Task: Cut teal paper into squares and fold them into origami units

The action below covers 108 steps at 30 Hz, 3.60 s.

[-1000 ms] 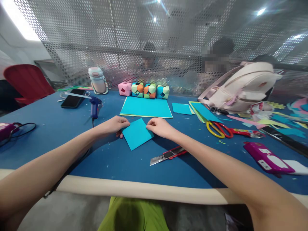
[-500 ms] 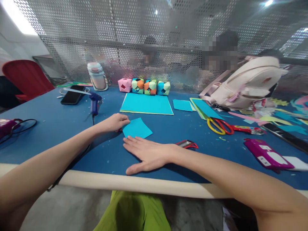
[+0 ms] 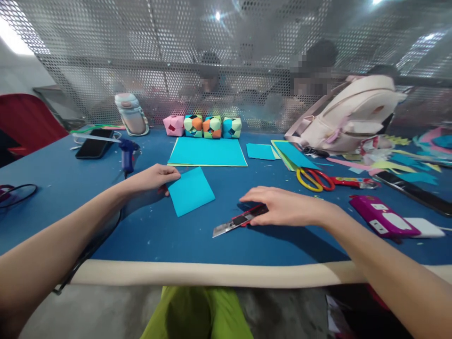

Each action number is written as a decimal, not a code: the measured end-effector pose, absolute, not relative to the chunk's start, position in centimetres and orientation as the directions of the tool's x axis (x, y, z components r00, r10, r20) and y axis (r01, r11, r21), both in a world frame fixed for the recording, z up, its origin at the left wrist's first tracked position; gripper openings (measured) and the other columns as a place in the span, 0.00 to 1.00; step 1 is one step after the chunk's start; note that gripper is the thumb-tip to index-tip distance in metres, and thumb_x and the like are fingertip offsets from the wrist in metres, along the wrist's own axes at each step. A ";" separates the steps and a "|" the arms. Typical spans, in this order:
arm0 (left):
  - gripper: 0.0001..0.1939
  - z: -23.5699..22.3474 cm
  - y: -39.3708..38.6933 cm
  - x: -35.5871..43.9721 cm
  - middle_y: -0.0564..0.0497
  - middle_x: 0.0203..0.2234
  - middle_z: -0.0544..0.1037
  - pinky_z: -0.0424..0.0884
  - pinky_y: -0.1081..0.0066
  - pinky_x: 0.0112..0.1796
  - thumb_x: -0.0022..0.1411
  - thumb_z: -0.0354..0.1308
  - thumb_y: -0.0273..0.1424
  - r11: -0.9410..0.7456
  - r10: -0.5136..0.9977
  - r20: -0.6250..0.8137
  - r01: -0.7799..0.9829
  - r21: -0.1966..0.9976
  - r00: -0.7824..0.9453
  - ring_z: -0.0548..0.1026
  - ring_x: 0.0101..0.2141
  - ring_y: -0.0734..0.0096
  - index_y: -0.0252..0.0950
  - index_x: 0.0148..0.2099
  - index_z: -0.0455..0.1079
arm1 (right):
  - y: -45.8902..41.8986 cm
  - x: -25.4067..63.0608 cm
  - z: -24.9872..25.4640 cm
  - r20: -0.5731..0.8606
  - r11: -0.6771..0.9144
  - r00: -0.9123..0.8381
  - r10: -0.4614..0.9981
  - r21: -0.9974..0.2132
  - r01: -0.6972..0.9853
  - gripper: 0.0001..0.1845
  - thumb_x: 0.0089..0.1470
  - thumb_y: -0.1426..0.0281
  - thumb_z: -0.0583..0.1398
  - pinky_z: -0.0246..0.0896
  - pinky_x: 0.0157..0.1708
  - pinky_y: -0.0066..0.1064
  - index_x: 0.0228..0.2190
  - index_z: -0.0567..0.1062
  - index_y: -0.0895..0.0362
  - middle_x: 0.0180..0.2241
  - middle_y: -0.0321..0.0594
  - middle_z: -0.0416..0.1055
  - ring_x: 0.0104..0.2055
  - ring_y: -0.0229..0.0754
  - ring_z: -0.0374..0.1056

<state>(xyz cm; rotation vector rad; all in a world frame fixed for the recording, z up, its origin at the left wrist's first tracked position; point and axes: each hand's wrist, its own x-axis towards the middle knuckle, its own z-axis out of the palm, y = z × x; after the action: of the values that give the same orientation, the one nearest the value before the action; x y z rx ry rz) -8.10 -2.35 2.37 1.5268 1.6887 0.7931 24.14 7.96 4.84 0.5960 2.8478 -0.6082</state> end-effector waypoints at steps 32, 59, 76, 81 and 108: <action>0.14 3.9 -3.2 -7.1 0.51 0.21 0.78 0.79 0.70 0.26 0.45 0.71 0.39 0.023 0.976 0.002 0.110 0.994 -0.219 0.79 0.22 0.67 0.33 0.27 0.76 | 9.5 27.0 2.9 0.720 0.958 -0.633 0.285 -0.224 0.177 0.11 0.60 0.66 0.54 0.67 0.39 0.35 0.41 0.74 0.51 0.38 0.39 0.74 0.38 0.43 0.72; 0.16 4.4 -4.2 -7.9 0.44 0.27 0.82 0.77 0.54 0.39 0.44 0.71 0.43 -0.140 0.963 0.198 0.283 0.949 -0.185 0.81 0.34 0.51 0.36 0.30 0.80 | 8.4 27.8 1.9 0.780 0.964 -0.606 0.154 0.017 0.266 0.17 0.60 0.70 0.54 0.64 0.37 0.37 0.49 0.71 0.44 0.41 0.34 0.75 0.37 0.42 0.71; 0.12 4.5 -4.0 -7.5 0.45 0.31 0.83 0.77 0.57 0.40 0.50 0.69 0.40 -0.269 0.944 0.311 0.287 0.920 -0.113 0.81 0.36 0.54 0.37 0.33 0.80 | 7.8 27.8 1.9 0.744 0.964 -0.664 0.070 0.122 0.237 0.22 0.62 0.77 0.46 0.60 0.40 0.41 0.48 0.72 0.48 0.43 0.40 0.75 0.43 0.46 0.69; 0.13 4.2 -3.8 -6.9 0.52 0.23 0.78 0.79 0.67 0.29 0.50 0.68 0.40 -0.095 0.916 0.198 0.292 0.952 -0.350 0.77 0.24 0.69 0.34 0.32 0.78 | 8.6 27.2 2.1 0.707 0.946 -0.707 -0.010 0.235 0.222 0.15 0.61 0.75 0.50 0.59 0.34 0.37 0.46 0.73 0.56 0.40 0.42 0.76 0.38 0.44 0.70; 0.14 0.7 -2.6 -4.1 0.46 0.31 0.77 0.65 0.70 0.33 0.62 0.45 0.33 0.189 0.972 0.128 0.979 0.083 -0.198 0.74 0.33 0.63 0.33 0.35 0.71 | 12.1 25.3 -1.5 0.273 0.884 -0.900 0.341 -0.420 0.207 0.19 0.61 0.60 0.52 0.57 0.41 0.40 0.47 0.76 0.52 0.39 0.45 0.71 0.40 0.46 0.63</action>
<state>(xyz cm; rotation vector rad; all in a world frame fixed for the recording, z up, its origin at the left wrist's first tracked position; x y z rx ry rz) -4.07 -2.60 0.66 2.0176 2.4577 0.2318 25.25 12.07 -1.51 0.5077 3.3813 -0.6867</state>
